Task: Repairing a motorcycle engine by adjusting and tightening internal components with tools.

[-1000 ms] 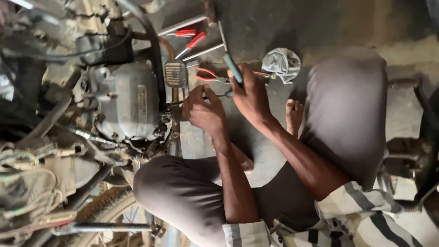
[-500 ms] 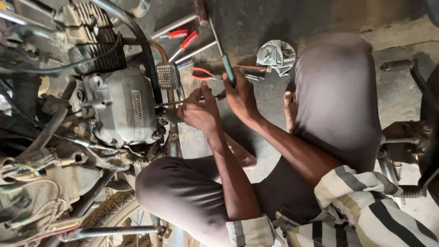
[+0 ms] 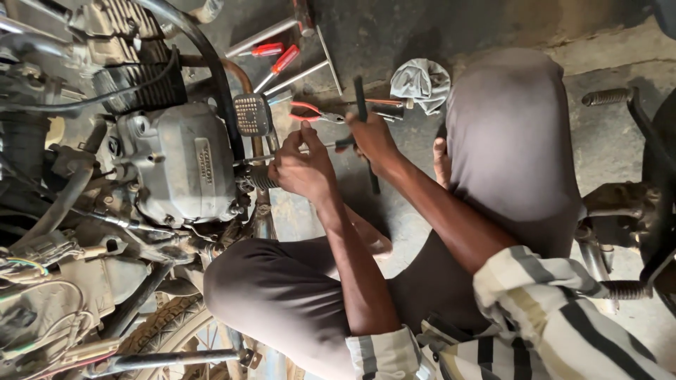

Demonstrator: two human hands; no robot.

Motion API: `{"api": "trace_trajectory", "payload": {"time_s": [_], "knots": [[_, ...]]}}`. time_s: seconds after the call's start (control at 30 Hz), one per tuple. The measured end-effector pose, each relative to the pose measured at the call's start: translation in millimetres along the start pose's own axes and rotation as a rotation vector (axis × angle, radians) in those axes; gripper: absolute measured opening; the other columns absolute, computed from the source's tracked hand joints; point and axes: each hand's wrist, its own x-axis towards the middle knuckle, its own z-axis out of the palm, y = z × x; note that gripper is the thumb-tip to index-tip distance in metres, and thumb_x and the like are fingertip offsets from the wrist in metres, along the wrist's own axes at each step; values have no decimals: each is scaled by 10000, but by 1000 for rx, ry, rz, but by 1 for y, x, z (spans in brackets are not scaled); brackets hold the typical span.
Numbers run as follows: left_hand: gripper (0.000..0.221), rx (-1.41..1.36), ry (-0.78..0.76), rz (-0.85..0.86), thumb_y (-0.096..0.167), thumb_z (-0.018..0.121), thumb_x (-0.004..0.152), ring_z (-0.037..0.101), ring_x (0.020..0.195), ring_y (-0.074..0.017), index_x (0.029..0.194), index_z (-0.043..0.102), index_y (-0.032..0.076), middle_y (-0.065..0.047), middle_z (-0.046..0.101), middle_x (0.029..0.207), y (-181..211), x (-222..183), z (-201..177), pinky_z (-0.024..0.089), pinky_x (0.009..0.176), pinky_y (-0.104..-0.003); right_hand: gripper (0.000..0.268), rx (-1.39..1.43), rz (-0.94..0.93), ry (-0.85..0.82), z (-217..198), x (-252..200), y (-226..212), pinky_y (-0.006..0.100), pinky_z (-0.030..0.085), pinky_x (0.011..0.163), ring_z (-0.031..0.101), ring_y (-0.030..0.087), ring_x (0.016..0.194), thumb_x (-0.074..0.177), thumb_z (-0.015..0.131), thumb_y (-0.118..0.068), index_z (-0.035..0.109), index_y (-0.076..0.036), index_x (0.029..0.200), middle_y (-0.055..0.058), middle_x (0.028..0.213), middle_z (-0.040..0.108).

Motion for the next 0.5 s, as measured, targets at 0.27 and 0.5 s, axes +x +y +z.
{"api": "trace_trajectory", "payload": {"time_s": [0.27, 0.5], "knots": [[460, -652, -395, 109, 255, 708, 1009, 718, 1157, -307, 1358, 591, -20, -235, 711, 1263, 57, -11, -11, 544, 994, -408, 266, -115, -388, -29, -3, -23, 20, 349, 523, 686, 646, 216, 838, 993, 639, -158, 604, 25, 1183, 162, 988, 687], [511, -632, -581, 15, 76, 662, 889, 775, 1002, -294, 1381, 539, 20, -206, 768, 1094, 61, 6, -14, 616, 869, -396, 371, -492, -690, 28, 0, -38, -5, 453, 557, 717, 714, 313, 924, 848, 734, -128, 565, 68, 1113, 240, 990, 694]]}}
